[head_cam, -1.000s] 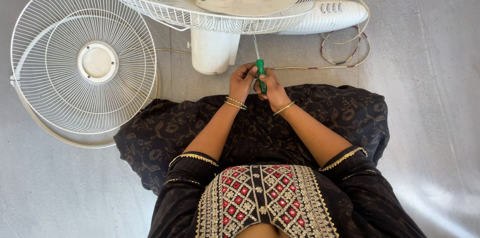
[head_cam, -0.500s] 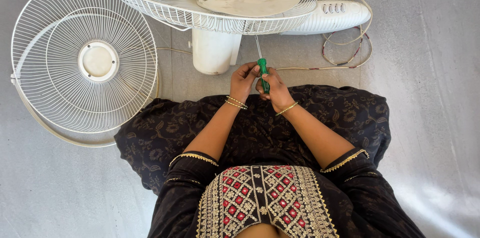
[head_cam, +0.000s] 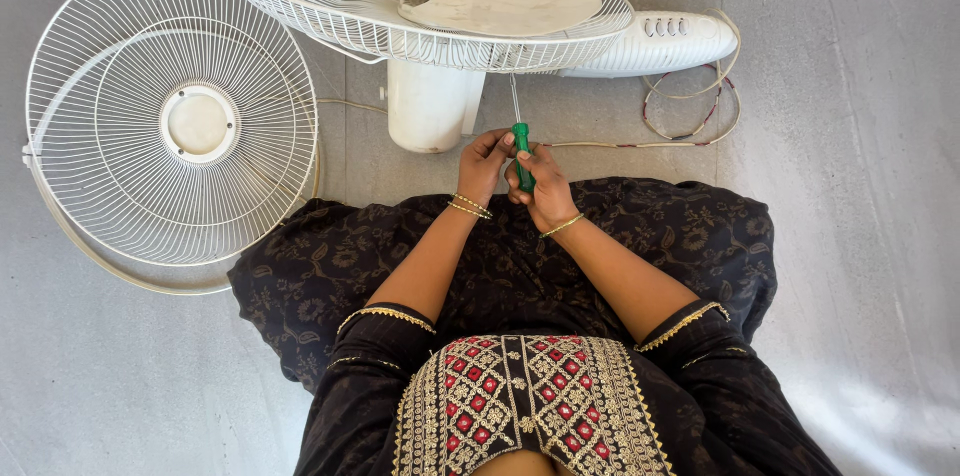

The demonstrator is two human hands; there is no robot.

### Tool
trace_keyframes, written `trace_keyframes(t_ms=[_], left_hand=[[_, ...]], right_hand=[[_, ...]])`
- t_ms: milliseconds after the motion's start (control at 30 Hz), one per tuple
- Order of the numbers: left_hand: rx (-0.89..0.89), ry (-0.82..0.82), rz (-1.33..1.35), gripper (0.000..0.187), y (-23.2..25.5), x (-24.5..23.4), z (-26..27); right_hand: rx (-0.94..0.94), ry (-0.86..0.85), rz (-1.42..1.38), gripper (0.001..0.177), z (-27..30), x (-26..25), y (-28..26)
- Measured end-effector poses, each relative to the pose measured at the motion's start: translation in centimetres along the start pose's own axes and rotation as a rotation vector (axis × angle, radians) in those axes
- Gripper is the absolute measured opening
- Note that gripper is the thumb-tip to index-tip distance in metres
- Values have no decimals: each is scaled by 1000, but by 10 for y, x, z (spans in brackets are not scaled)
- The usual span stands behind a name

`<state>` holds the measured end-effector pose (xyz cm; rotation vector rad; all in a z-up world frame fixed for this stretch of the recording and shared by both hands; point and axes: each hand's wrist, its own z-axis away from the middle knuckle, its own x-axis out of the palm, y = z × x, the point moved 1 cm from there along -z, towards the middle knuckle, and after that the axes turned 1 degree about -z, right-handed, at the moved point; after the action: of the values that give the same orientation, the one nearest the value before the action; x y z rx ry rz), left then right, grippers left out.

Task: The person reassembles a white electric fan by hand, placing the blade assembly onto the motor shaft, securing it with a central cap, and then attaching the rear wire cage using a screwdriver. The front cage remains detached on the floor.

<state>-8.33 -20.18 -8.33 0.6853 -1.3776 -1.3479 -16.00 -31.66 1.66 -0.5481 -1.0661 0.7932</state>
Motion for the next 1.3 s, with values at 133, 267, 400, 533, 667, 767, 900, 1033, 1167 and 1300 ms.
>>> trace_keyframes(t_ms=[133,267,400,533,667,767,900,1033,1167,1300], left_hand=[[-20,-14,-4,33,-5,-2,-2],[-17,-6,27,32,-9,-1,-6],[-36,5,32,33,-8,-3,-8],[-6,-26,72,32,-7,-3,-11],[-16,-12,38,34,-6,-1,-11],[-27,-9,-5,35,-3,0,-9],[-49,-27,-31,37,4,1,-7],[-41,-59,-11,40,10,4,-6],[-123,-53,9,40,15,9,-6],[-242,6,135,34,18,16,-11]], right_hand=[[-22,114,-15,32,-6,1,9],[-36,161,-102,29,-9,3,14],[9,-35,-424,25,-7,2,14],[28,-189,-580,36,-10,-3,6],[0,-76,-355,36,-11,0,4],[-15,78,-146,32,-14,2,1],[-62,277,206,25,-22,0,-8],[-484,435,1308,27,-16,-5,-20],[-798,552,1778,29,-9,-6,-25],[-844,512,1795,38,-10,0,-15]])
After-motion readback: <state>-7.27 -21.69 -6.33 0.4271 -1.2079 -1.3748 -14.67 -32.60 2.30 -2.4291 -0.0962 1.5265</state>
